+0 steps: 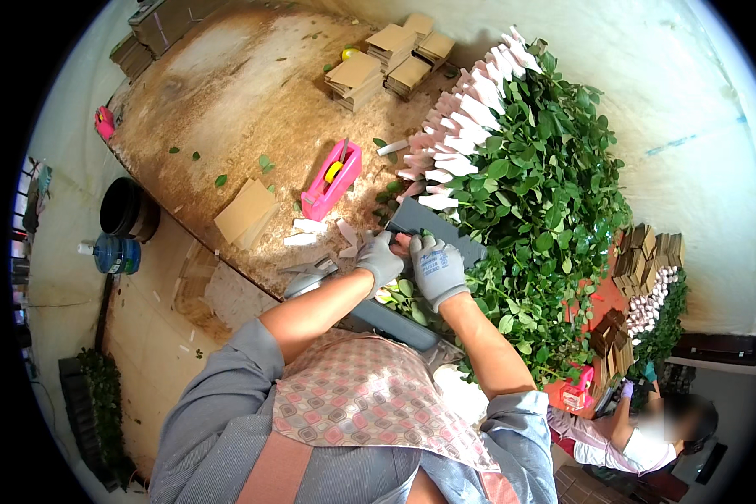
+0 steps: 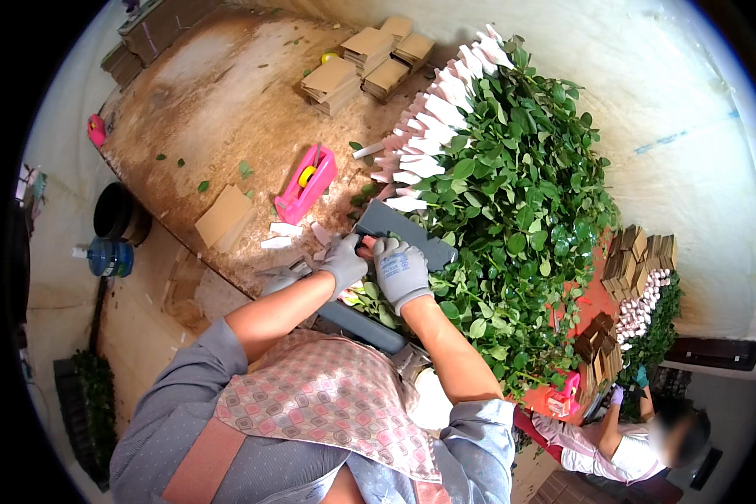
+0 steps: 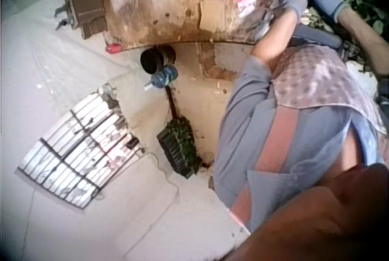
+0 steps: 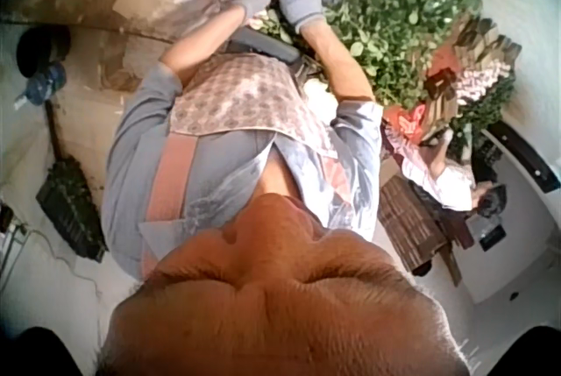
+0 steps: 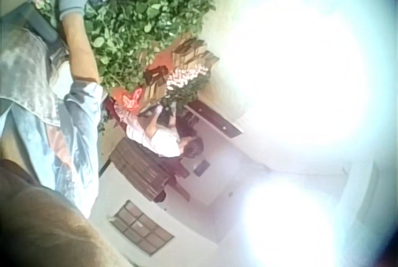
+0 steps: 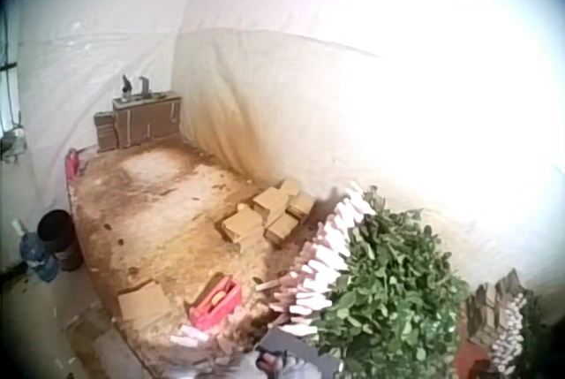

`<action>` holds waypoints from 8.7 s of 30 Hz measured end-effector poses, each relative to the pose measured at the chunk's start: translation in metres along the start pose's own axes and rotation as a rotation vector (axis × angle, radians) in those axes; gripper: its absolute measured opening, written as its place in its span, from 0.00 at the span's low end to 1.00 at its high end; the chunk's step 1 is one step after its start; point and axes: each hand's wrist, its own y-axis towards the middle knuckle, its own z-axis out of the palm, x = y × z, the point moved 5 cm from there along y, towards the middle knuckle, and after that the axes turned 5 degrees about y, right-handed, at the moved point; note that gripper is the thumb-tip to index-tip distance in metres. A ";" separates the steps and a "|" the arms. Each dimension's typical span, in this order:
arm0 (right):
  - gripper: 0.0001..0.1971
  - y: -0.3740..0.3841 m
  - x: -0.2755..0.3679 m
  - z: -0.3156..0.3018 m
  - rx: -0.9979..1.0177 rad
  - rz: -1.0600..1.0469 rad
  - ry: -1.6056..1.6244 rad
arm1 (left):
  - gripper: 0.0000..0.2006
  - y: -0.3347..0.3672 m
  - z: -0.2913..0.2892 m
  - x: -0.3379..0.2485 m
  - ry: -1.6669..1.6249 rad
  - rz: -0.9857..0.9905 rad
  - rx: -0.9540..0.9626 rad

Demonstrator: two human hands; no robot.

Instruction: The person bundles individual roses using a grouping tool, secures the bundle with tape, and then packs several bundles into a cardboard box.

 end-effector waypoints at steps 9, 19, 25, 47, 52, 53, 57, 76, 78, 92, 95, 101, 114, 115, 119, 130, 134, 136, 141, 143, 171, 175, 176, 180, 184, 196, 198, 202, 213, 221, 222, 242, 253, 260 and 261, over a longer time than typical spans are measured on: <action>0.12 -0.006 0.003 0.003 -0.037 0.020 0.131 | 0.20 -0.009 0.000 0.002 0.022 0.009 -0.018; 0.12 -0.007 0.006 0.020 -0.077 0.038 0.142 | 0.15 -0.006 -0.002 0.006 0.070 0.058 -0.059; 0.16 -0.005 0.005 0.013 0.077 0.084 0.194 | 0.24 -0.005 -0.015 0.007 -0.193 0.068 0.151; 0.13 -0.041 0.036 0.002 0.201 0.112 0.398 | 0.10 -0.120 -0.042 0.029 0.273 0.667 -0.175; 0.10 -0.041 0.045 0.015 0.178 0.072 0.402 | 0.09 -0.114 -0.050 0.025 0.347 0.795 -0.143; 0.10 -0.041 0.046 0.019 0.186 0.063 0.398 | 0.09 -0.111 -0.048 0.028 0.343 0.806 -0.117; 0.08 -0.045 0.046 0.015 0.161 0.029 0.403 | 0.11 -0.103 -0.046 0.032 0.354 0.866 -0.013; 0.10 -0.059 0.032 0.016 0.090 0.110 0.686 | 0.18 -0.119 -0.060 -0.011 0.479 1.031 0.020; 0.11 -0.063 0.026 0.014 0.035 0.166 0.865 | 0.20 -0.121 -0.060 -0.024 0.580 1.039 0.026; 0.09 -0.031 0.016 0.008 0.093 0.055 0.308 | 0.22 -0.114 -0.032 0.006 0.751 1.008 -0.015; 0.09 -0.032 0.023 0.019 0.059 0.002 0.270 | 0.23 -0.114 -0.029 0.016 0.736 0.991 -0.028; 0.13 -0.035 0.027 0.025 -0.070 -0.044 0.371 | 0.26 -0.112 -0.023 0.021 0.743 0.964 -0.030; 0.16 -0.038 0.022 0.020 0.002 0.141 0.557 | 0.15 -0.067 -0.107 0.027 0.350 0.740 -0.010; 0.17 -0.038 0.022 0.019 -0.003 0.149 0.547 | 0.16 -0.071 -0.109 0.018 0.378 0.806 -0.016; 0.16 -0.034 0.021 0.015 0.095 0.194 0.515 | 0.19 -0.089 -0.074 -0.014 0.573 1.087 0.008; 0.10 -0.016 0.008 0.030 0.142 0.133 0.207 | 0.22 -0.099 -0.035 -0.006 0.650 1.008 -0.067; 0.11 -0.015 0.005 0.039 0.209 0.157 0.240 | 0.22 -0.101 -0.037 -0.009 0.684 0.987 -0.057; 0.10 -0.015 0.009 0.036 0.214 0.113 0.188 | 0.22 -0.102 -0.037 -0.009 0.698 0.979 -0.067; 0.10 -0.016 0.011 0.031 0.128 -0.001 0.118 | 0.21 -0.101 -0.035 -0.011 0.723 0.979 -0.083; 0.10 -0.016 0.013 0.031 0.143 -0.022 0.064 | 0.19 -0.101 -0.036 -0.012 0.722 0.965 -0.068; 0.17 -0.031 0.014 -0.059 -0.154 0.275 0.544 | 0.10 0.024 -0.103 0.105 0.909 0.292 -0.072; 0.17 -0.041 0.016 -0.061 -0.182 0.317 0.591 | 0.14 0.033 -0.114 0.152 0.876 0.300 -0.081; 0.17 -0.041 0.017 -0.062 -0.181 0.318 0.598 | 0.14 0.035 -0.114 0.158 0.866 0.295 -0.069; 0.15 -0.044 0.020 -0.069 -0.230 0.329 0.609 | 0.16 0.032 -0.116 0.163 0.836 0.279 -0.030; 0.14 -0.054 0.005 -0.077 -0.345 0.423 0.576 | 0.26 -0.043 -0.154 0.167 0.852 0.298 0.019; 0.14 -0.057 0.054 -0.087 -0.390 0.421 0.603 | 0.39 -0.039 -0.291 0.140 0.930 0.199 -0.351; 0.14 -0.053 0.064 -0.095 -0.395 0.403 0.594 | 0.44 -0.019 -0.288 0.146 1.055 0.060 -0.312; 0.12 -0.054 0.080 -0.099 -0.341 0.358 0.595 | 0.52 0.012 -0.276 0.175 1.096 0.013 -0.280; 0.15 -0.037 0.120 -0.085 -0.117 0.149 0.954 | 0.51 -0.046 -0.288 0.106 0.577 0.369 -0.508; 0.21 -0.043 0.074 -0.020 -0.184 0.501 1.586 | 0.57 -0.118 -0.125 -0.015 0.198 0.807 -0.138; 0.20 -0.051 0.054 -0.019 -0.163 0.562 1.632 | 0.48 -0.115 -0.124 -0.021 0.142 0.778 -0.080; 0.18 -0.052 -0.018 0.003 0.351 0.664 0.831 | 0.36 -0.051 -0.041 -0.064 0.827 0.911 0.302; 0.29 -0.060 0.028 0.013 -0.147 0.386 0.435 | 0.30 -0.044 -0.037 -0.048 0.650 0.842 0.343; 0.29 -0.088 0.056 -0.006 -0.307 0.283 0.512 | 0.34 -0.032 -0.038 -0.034 0.673 0.880 0.339; 0.29 -0.101 0.065 -0.014 -0.380 0.233 0.557 | 0.35 -0.032 -0.038 -0.031 0.676 0.890 0.335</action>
